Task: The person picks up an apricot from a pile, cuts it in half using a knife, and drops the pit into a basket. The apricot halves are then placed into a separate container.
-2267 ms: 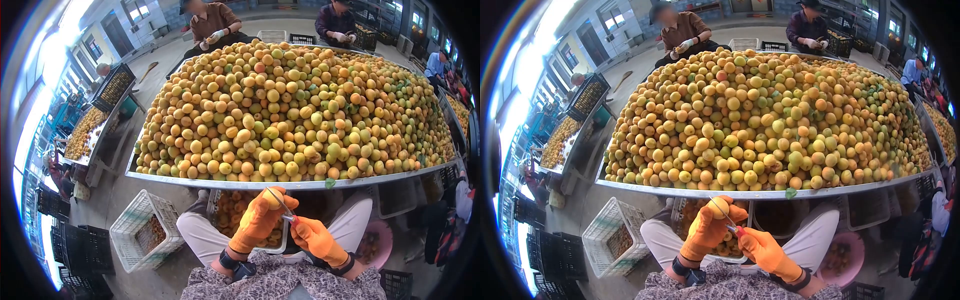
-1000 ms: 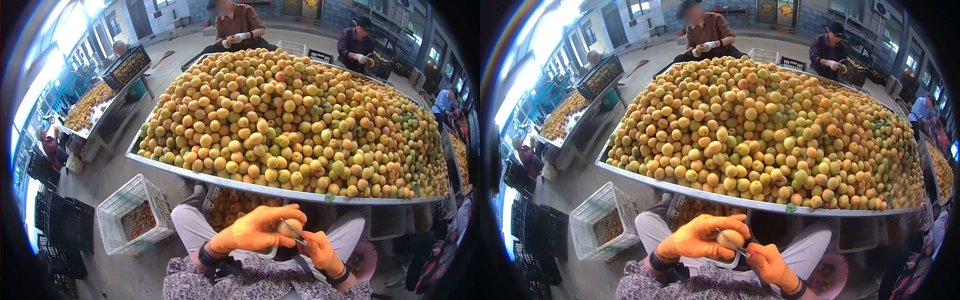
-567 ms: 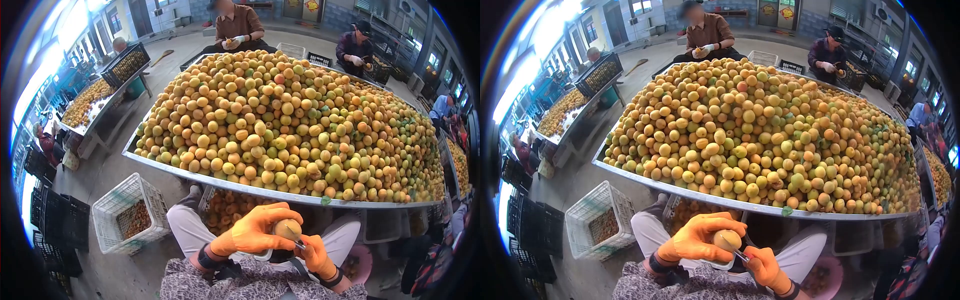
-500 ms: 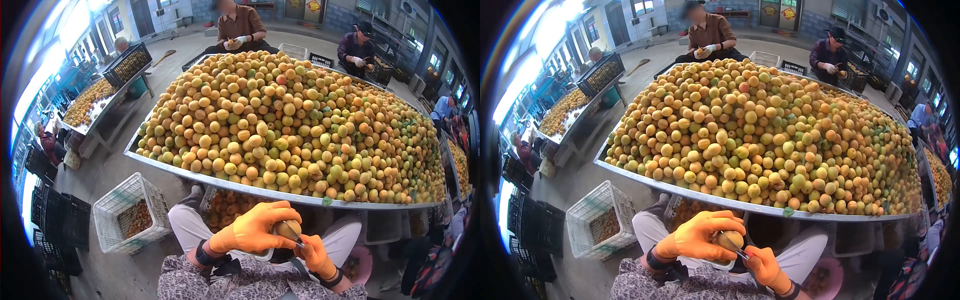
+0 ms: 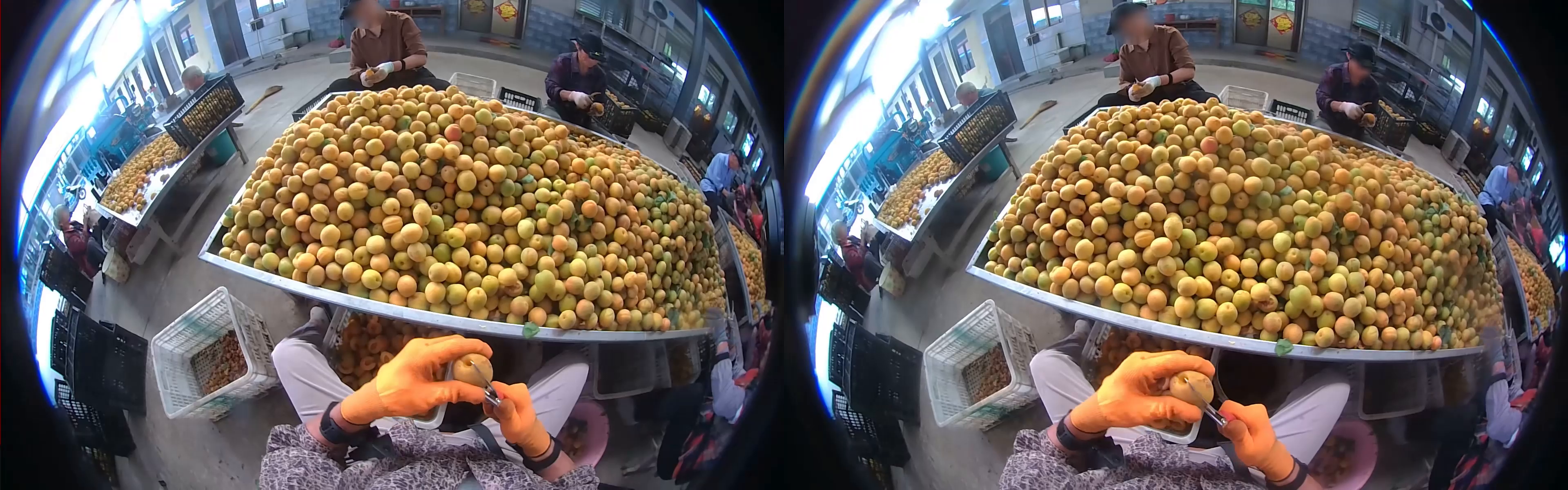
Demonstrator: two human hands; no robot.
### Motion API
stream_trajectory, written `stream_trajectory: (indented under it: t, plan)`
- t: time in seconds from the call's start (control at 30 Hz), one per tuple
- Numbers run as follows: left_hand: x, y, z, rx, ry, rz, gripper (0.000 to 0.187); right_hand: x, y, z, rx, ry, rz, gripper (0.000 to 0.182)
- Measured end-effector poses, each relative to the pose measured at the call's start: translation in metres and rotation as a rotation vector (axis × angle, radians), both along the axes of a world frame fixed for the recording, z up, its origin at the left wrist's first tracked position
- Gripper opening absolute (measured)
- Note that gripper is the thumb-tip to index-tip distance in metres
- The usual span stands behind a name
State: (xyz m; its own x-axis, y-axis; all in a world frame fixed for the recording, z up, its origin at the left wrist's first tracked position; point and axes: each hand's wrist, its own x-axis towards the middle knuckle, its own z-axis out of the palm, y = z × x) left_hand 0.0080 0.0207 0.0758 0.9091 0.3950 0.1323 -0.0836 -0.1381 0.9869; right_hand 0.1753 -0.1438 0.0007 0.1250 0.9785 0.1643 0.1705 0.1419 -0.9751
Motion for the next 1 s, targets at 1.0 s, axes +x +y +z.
stream_trajectory:
  t: [1.0]
  plan:
    - [0.013, -0.022, -0.076, -0.258, 0.023, 0.064, 0.048, -0.01, 0.04, 0.024, 0.169, -0.44, -0.123, 0.056]
